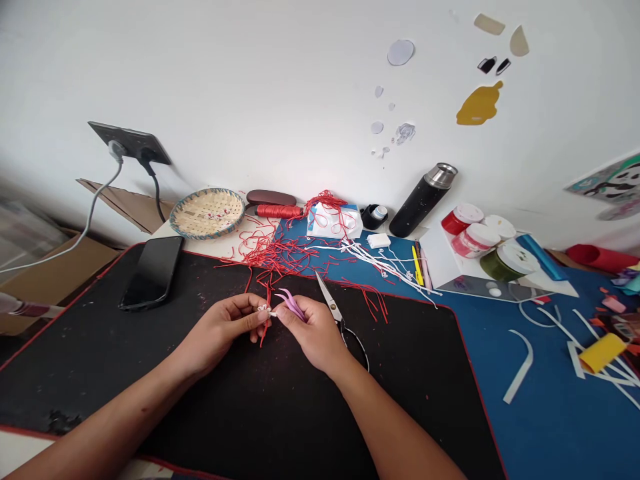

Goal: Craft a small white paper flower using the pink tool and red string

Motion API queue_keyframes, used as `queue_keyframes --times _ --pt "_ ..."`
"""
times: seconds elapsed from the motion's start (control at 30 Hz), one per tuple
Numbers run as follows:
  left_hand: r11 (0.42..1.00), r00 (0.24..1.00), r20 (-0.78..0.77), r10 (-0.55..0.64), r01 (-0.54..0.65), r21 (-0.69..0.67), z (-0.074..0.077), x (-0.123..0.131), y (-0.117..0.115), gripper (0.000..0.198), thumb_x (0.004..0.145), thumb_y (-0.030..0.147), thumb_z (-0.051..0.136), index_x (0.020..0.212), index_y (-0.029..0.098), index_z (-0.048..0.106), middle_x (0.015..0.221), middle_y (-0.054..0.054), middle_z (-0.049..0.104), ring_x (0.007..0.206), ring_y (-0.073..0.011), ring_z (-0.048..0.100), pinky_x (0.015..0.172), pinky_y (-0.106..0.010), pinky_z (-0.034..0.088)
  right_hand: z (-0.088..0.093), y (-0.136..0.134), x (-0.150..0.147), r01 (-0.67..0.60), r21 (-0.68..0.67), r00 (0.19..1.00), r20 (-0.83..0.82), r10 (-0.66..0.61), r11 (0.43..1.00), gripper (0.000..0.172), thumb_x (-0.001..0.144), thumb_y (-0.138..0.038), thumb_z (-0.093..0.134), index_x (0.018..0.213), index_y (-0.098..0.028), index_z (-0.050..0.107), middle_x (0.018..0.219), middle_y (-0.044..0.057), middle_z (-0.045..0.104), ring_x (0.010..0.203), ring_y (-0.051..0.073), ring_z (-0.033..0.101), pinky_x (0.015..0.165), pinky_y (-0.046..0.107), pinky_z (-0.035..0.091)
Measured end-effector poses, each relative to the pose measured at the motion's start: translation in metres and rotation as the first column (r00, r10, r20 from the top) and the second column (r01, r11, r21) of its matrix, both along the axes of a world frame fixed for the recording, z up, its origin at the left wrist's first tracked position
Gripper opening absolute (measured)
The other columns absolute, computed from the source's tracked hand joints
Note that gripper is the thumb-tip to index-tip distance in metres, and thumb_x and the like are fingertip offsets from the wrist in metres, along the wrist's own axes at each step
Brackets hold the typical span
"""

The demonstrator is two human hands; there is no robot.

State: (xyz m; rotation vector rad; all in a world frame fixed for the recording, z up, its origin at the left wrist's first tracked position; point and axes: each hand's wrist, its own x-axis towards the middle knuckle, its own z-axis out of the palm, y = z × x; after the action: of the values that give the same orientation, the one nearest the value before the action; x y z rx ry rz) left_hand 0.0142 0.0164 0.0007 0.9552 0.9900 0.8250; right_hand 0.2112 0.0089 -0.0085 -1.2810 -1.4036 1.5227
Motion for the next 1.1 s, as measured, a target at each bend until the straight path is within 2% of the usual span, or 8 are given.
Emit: queue_keyframes --times 0.27,0.87,1.1 --pt "1.000 1.000 -0.005 -0.003 0.003 -0.003 -0.0004 0.0004 -0.0003 0.039 0.073 0.049 0.090 0.082 0.016 0.072 0.067 -0.001 0.068 0.060 -0.0144 0.058 0.057 -0.026 0.047 0.0008 -0.0006 -0.0004 -0.008 -0.001 1.000 0.004 0.008 1.000 0.039 0.094 -0.058 0.065 0.085 -0.020 0.064 0.060 -0.007 0.036 0.053 0.012 0.028 0.051 0.027 0.024" --pt "1.000 0.999 -0.052 -0.008 0.009 0.023 -0.0008 0.0003 -0.0001 0.038 0.074 0.050 0.088 0.081 0.017 0.071 0.066 0.000 0.067 0.059 -0.0151 0.059 0.057 -0.027 0.047 -0.0002 -0.0001 -0.0003 -0.020 0.009 1.000 0.018 0.019 1.000 0.040 0.095 -0.060 0.063 0.082 -0.022 0.060 0.062 -0.006 0.036 0.056 0.013 0.029 0.051 0.026 0.025" --pt "1.000 0.999 -0.050 -0.003 0.004 0.010 -0.0013 0.0007 0.0000 0.040 0.073 0.051 0.089 0.081 0.016 0.071 0.065 0.000 0.067 0.059 -0.0145 0.058 0.057 -0.026 0.047 -0.0012 -0.0003 -0.0005 -0.018 0.052 0.998 0.056 0.015 0.998 0.037 0.097 -0.053 0.062 0.078 -0.021 0.056 0.066 -0.006 0.037 0.059 0.013 0.030 0.054 0.026 0.027"
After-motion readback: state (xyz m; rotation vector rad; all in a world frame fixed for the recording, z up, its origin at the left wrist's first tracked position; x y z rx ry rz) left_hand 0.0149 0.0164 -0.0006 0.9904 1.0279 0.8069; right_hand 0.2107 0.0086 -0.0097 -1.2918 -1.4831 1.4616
